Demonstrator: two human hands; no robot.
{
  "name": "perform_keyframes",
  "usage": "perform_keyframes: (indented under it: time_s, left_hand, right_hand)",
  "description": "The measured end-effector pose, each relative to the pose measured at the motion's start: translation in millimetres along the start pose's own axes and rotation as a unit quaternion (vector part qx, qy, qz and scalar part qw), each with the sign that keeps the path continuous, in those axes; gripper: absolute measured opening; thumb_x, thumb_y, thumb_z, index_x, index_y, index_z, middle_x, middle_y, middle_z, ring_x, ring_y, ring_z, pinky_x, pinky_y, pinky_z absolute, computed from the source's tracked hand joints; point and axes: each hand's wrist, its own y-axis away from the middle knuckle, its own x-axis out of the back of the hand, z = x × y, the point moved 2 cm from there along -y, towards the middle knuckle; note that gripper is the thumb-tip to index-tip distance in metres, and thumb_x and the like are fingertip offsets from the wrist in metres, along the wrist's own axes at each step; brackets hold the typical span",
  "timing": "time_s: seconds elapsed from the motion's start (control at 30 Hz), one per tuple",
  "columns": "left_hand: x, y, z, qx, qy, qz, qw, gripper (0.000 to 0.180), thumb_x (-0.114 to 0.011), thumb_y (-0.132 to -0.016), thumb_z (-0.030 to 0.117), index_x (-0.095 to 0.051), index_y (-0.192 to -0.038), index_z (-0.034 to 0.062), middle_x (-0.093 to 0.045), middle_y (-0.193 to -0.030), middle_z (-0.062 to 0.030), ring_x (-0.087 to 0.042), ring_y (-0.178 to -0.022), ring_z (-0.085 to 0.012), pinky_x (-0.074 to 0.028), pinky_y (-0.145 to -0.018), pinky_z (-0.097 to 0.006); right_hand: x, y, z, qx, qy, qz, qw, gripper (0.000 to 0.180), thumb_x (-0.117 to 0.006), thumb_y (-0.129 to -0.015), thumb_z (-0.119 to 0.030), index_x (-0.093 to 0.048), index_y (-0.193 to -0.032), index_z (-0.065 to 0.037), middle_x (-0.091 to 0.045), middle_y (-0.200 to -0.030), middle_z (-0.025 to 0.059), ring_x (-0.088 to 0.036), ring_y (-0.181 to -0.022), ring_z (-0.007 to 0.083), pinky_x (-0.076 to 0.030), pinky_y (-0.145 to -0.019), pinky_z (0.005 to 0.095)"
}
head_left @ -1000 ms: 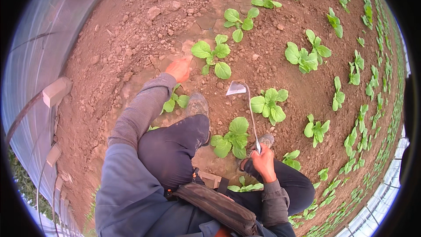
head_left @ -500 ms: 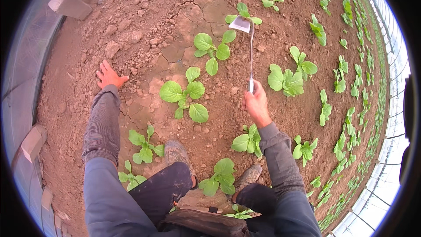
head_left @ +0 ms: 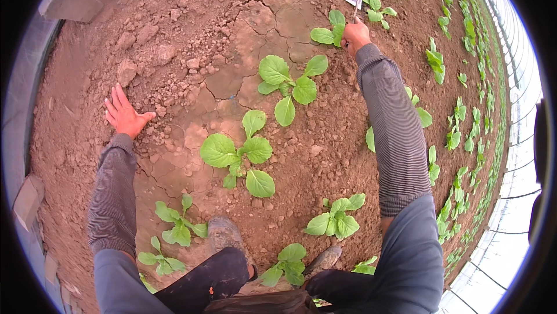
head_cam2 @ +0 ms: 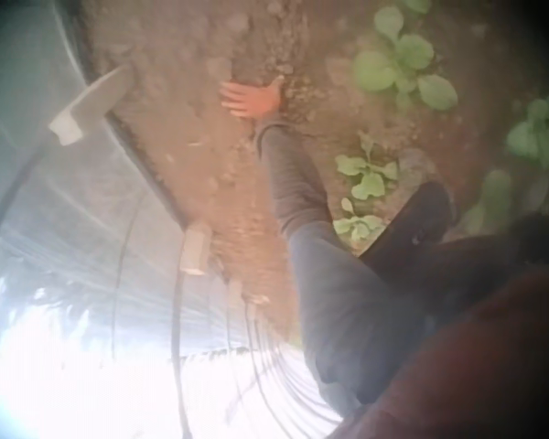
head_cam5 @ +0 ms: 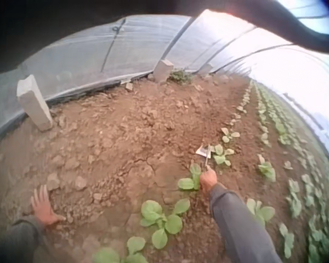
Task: The person sits on the ground in a greenhouse and uses a small hand hoe to loosen soil and remove weeds around rows of young leafy plants. The person repeatedly scrapes the soil surface and pulls away small unwanted plants by hand.
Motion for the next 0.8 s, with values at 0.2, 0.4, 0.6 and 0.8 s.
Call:
perform_keyframes:
  time_s: [0.2, 0.4, 0.6, 0.8]
  left_hand:
    - [-1.4, 1.4, -32.9, -0.012, -0.008, 0.042, 0.999, 0.143, -0.095, -0.060, 0.040, 0.002, -0.163, 0.0199, -0.007, -0.169, -0.0117, -0.003, -0.154, -0.0470, -0.007, -0.121, -0.062]
    - [-9.4, -7.7, -13.5, -0.023, 0.008, 0.039, 0.999, 0.142, -0.095, -0.060, 0.041, 0.001, -0.163, 0.0206, -0.007, -0.170, -0.0111, -0.003, -0.154, -0.0466, -0.007, -0.121, -0.062]
    - [-10.3, -5.1, -24.9, -0.013, 0.012, 0.039, 0.999, 0.142, -0.095, -0.060, 0.042, 0.000, -0.163, 0.0207, -0.009, -0.169, -0.0116, -0.003, -0.154, -0.0465, -0.006, -0.121, -0.062]
    - [-9.9, -3.2, -31.5, -0.017, 0.012, 0.034, 0.999, 0.142, -0.095, -0.059, 0.041, 0.001, -0.163, 0.0205, -0.008, -0.169, -0.0120, -0.002, -0.154, -0.0457, -0.005, -0.121, -0.061]
  right_hand:
    - [-76.0, 71.8, 28.2, -0.031, 0.051, 0.043, 0.997, 0.062, -0.050, -0.092, -0.001, -0.045, -0.152, -0.017, -0.060, -0.082, 0.0088, -0.053, -0.054, 0.0190, -0.041, -0.042, 0.0366]
    - [-56.2, 129.0, 50.5, 0.000, 0.103, 0.004, 0.995, 0.067, -0.048, -0.092, 0.001, -0.041, -0.155, -0.020, -0.061, -0.088, 0.0101, -0.055, -0.055, 0.0186, -0.043, -0.042, 0.0366]
    - [-41.8, 199.3, 56.9, -0.021, 0.226, -0.013, 0.974, 0.062, -0.047, -0.095, -0.004, -0.045, -0.154, -0.023, -0.067, -0.093, 0.0130, -0.058, -0.055, 0.0178, -0.045, -0.045, 0.0365]
    - [-42.8, 121.5, 23.3, 0.026, 0.191, 0.026, 0.981, 0.069, -0.040, -0.095, -0.001, -0.037, -0.158, -0.030, -0.048, -0.074, 0.0026, -0.042, -0.047, 0.0137, -0.034, -0.037, 0.0335]
